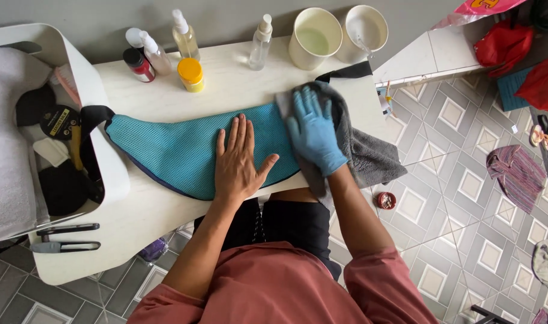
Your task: Cleaning and preparing a blue mesh shoe component using a liquid cleaner and a cloth.
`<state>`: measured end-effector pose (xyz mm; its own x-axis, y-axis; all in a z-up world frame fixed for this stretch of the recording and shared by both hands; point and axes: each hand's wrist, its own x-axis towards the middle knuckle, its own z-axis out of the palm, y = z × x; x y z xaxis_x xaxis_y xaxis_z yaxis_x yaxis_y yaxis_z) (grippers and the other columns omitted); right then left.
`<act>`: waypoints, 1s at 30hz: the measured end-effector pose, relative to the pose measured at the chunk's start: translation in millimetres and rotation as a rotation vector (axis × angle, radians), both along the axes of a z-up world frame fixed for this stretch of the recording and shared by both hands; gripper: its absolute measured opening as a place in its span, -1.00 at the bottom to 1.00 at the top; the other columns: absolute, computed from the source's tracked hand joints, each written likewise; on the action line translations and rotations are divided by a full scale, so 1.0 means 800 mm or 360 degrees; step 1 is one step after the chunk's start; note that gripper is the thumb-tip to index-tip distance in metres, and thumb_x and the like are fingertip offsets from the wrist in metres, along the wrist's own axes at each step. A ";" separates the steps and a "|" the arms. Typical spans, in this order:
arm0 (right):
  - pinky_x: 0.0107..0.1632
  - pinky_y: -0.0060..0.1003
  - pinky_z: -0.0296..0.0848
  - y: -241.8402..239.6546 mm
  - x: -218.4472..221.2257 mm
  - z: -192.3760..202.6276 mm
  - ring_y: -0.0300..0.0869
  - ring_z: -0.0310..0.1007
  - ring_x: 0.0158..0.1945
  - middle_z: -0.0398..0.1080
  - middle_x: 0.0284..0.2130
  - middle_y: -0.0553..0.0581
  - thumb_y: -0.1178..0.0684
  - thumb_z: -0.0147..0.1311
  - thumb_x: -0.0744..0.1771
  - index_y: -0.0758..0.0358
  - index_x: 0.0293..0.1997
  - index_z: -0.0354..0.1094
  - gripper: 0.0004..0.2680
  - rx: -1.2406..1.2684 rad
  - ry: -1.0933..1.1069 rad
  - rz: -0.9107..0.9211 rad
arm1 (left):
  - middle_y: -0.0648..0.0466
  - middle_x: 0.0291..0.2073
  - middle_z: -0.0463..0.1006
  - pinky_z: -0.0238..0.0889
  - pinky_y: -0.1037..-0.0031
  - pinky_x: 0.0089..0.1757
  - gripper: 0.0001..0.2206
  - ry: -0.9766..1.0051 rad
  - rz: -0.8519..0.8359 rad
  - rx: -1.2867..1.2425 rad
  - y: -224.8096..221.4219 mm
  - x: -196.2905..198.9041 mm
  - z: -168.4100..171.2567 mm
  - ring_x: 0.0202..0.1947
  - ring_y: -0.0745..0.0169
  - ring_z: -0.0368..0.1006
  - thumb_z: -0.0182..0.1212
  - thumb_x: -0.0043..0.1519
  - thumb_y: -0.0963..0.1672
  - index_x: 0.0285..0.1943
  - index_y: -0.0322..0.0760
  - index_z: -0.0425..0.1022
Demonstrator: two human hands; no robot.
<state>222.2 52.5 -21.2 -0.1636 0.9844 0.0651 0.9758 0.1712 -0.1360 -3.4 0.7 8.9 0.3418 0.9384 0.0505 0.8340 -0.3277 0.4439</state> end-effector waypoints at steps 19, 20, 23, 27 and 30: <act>0.43 0.26 -0.06 -0.063 0.012 -0.013 0.19 -0.01 0.50 0.06 0.47 0.26 -0.07 -0.24 0.41 0.09 0.55 0.02 -0.55 0.0097 0.0278 0.0054 | -0.24 0.54 0.01 -0.59 0.08 0.41 -0.11 -0.0027 0.0003 -0.0116 0.002 0.002 0.005 0.57 0.00 -0.20 -0.41 0.31 0.31 0.54 -0.44 0.07; 0.45 0.25 -0.08 -0.075 0.001 -0.001 0.19 -0.01 0.50 0.04 0.47 0.27 -0.05 -0.16 0.38 0.11 0.56 -0.02 -0.51 0.0135 0.0301 0.0084 | -0.24 0.54 0.01 -0.59 0.07 0.40 -0.12 -0.0016 0.0008 -0.0109 0.002 0.002 0.005 0.57 -0.01 -0.20 -0.42 0.32 0.30 0.54 -0.45 0.06; 0.46 0.25 -0.09 -0.105 -0.018 0.008 0.22 -0.05 0.51 -0.02 0.49 0.32 -0.04 -0.05 0.33 0.16 0.58 -0.09 -0.43 0.0146 0.0295 0.0105 | -0.25 0.53 0.02 -0.57 0.07 0.40 -0.12 -0.0026 0.0015 -0.0087 0.002 0.005 0.004 0.57 -0.03 -0.18 -0.41 0.33 0.30 0.54 -0.45 0.08; 0.46 0.25 -0.13 -0.135 -0.032 0.001 0.28 -0.14 0.53 -0.09 0.50 0.40 -0.06 -0.01 0.29 0.20 0.57 -0.10 -0.38 0.0031 0.0159 0.0144 | -0.26 0.53 0.03 -0.58 0.08 0.40 -0.13 -0.0031 0.0026 -0.0027 0.002 0.004 -0.001 0.57 -0.04 -0.17 -0.40 0.34 0.29 0.54 -0.46 0.10; 0.47 0.19 -0.22 -0.158 -0.053 0.013 0.11 -0.13 0.55 -0.03 0.50 0.24 -0.14 -0.07 0.25 0.10 0.56 -0.05 -0.37 -0.0089 0.0072 0.0336 | -0.26 0.54 0.02 -0.57 0.08 0.40 -0.17 -0.0045 0.0009 -0.0020 0.002 0.002 -0.003 0.57 -0.05 -0.18 -0.35 0.36 0.26 0.54 -0.47 0.08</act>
